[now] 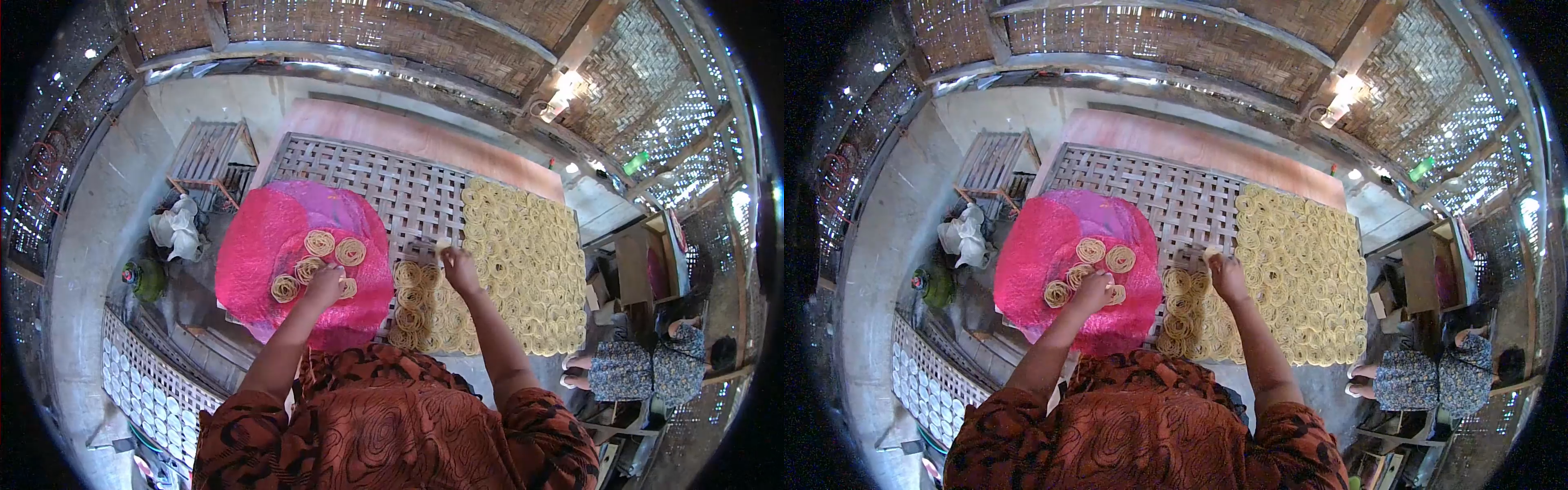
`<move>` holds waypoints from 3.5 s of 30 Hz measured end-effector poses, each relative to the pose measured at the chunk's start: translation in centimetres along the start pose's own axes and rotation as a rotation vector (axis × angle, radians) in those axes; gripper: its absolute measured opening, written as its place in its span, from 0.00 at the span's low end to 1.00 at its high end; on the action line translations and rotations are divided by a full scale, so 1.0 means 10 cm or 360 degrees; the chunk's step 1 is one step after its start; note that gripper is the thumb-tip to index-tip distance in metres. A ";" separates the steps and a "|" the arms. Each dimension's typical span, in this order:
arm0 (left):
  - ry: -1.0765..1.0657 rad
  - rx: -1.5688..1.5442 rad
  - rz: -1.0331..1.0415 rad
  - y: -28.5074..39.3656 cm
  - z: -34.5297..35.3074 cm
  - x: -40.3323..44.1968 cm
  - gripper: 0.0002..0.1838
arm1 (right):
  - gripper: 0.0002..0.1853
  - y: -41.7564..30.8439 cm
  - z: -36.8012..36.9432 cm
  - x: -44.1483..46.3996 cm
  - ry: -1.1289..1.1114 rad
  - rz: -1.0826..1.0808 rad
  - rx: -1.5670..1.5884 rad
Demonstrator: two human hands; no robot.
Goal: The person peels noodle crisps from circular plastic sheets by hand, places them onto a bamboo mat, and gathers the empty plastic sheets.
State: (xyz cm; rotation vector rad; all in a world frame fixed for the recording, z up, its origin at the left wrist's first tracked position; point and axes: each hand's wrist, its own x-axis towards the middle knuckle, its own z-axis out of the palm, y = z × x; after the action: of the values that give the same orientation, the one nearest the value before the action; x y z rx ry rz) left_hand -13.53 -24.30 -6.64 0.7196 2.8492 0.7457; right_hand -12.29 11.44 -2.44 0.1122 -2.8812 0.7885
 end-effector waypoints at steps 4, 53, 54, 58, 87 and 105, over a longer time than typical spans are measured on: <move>-0.0046 -0.0016 0.0029 -0.03 0.04 -0.01 0.09 | 0.11 0.22 0.33 -0.23 -0.0090 -0.0165 -0.0543; -0.0077 -0.1677 -0.0332 0.39 -1.27 0.14 0.22 | 0.06 -1.80 0.27 0.60 -0.0412 0.0283 0.1768; -0.0052 -0.1859 -0.0506 0.37 -1.25 0.12 0.22 | 0.04 -1.69 0.25 0.62 -0.0385 0.0324 0.1998; 0.0190 -0.2068 -0.0743 0.00 -1.22 -0.06 0.22 | 0.04 -1.00 0.01 0.66 -0.0244 0.0766 0.2133; 0.0227 -0.2567 -0.0617 0.47 -0.66 0.17 0.17 | 0.10 -1.25 0.21 0.38 -0.0631 0.0762 0.2162; 0.0631 -0.2268 -0.0836 0.15 -0.87 0.15 0.20 | 0.09 1.38 0.32 0.36 -0.0064 0.0931 0.0578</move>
State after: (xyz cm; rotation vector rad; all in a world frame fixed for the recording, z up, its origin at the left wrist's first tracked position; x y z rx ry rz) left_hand -16.14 -26.21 1.77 -0.3980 1.7103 2.4060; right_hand -17.80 21.53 -11.50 -0.7097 -2.7852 1.4083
